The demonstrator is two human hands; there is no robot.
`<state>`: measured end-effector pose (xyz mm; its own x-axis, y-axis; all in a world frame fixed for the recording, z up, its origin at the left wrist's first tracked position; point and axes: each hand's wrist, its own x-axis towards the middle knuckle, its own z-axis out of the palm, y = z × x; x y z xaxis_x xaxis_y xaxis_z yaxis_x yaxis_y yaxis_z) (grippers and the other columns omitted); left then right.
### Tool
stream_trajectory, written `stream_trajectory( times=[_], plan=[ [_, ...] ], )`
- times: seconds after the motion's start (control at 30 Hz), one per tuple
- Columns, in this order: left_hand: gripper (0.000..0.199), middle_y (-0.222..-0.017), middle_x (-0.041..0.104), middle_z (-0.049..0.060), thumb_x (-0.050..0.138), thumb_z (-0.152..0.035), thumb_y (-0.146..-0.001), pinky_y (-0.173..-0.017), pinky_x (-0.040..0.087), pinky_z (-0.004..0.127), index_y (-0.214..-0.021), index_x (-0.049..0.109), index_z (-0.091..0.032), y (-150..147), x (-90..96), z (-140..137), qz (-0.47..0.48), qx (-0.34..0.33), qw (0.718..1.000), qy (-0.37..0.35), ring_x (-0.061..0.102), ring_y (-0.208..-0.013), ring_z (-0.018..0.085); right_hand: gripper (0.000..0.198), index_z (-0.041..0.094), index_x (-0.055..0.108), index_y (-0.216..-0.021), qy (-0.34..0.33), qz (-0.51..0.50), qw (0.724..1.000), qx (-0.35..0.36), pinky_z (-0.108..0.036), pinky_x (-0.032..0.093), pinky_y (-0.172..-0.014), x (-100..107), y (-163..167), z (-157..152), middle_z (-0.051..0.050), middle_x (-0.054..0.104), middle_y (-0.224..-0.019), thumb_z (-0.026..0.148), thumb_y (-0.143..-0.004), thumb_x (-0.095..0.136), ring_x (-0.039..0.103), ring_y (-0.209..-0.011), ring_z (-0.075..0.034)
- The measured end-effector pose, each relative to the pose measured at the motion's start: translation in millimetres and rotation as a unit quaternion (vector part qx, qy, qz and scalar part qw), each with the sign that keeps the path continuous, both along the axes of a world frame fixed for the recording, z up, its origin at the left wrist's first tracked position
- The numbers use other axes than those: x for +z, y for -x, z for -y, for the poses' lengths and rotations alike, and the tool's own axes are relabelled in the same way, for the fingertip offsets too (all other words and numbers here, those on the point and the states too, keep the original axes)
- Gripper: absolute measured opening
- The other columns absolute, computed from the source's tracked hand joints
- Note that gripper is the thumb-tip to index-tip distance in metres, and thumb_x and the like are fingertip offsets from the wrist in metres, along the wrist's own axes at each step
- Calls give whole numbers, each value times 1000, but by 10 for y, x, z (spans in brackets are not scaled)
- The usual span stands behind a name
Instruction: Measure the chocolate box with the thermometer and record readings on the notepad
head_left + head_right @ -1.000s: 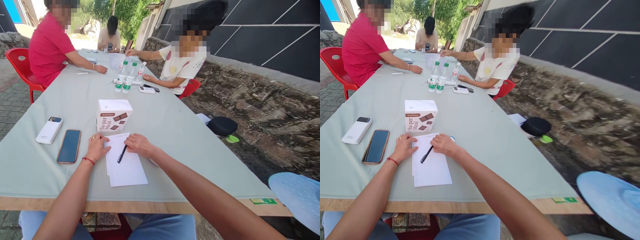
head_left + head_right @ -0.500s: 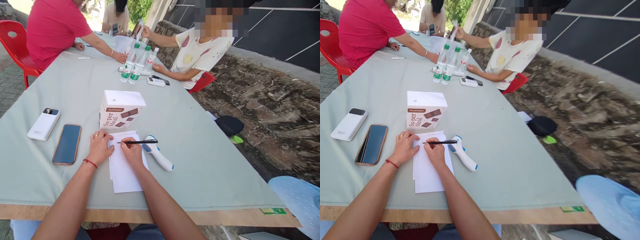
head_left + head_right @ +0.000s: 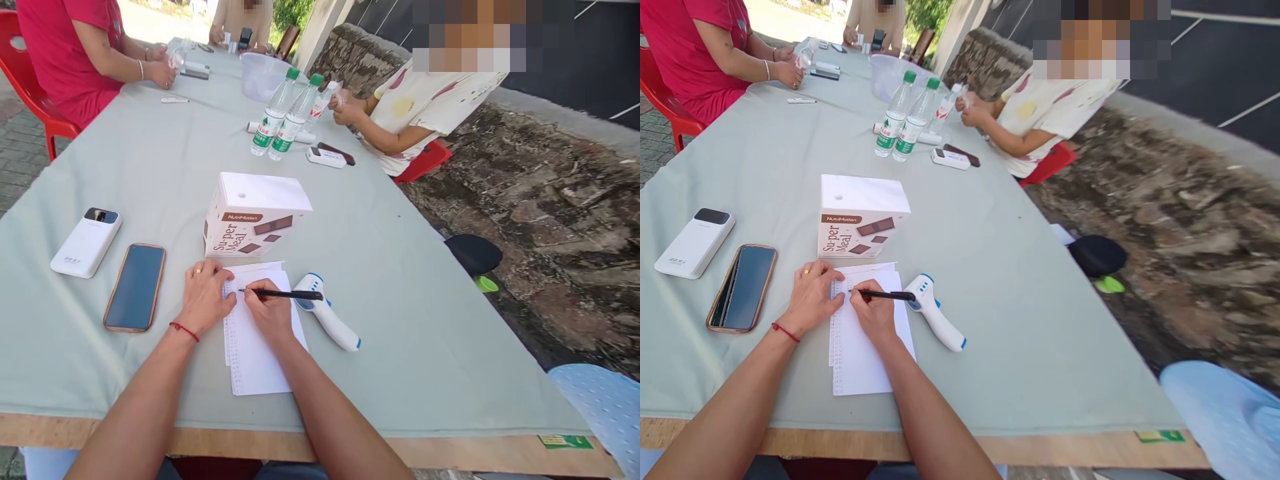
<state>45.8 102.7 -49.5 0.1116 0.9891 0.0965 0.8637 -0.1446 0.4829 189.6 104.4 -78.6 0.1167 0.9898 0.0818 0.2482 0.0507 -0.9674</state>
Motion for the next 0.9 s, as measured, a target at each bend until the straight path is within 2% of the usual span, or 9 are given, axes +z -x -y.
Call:
stream_trajectory(
  times=[0.9],
  plan=[
    [25,-109,58,6,65,-24,-77,-98,36,45,-102,67,-24,1,11,-4,0,1,1000,7,50,-109,27,9,23,57,-61,13,10,1000,4,-28,42,-57,25,8,1,3,57,-59,30,-64,54,50,-59,-15]
  ],
)
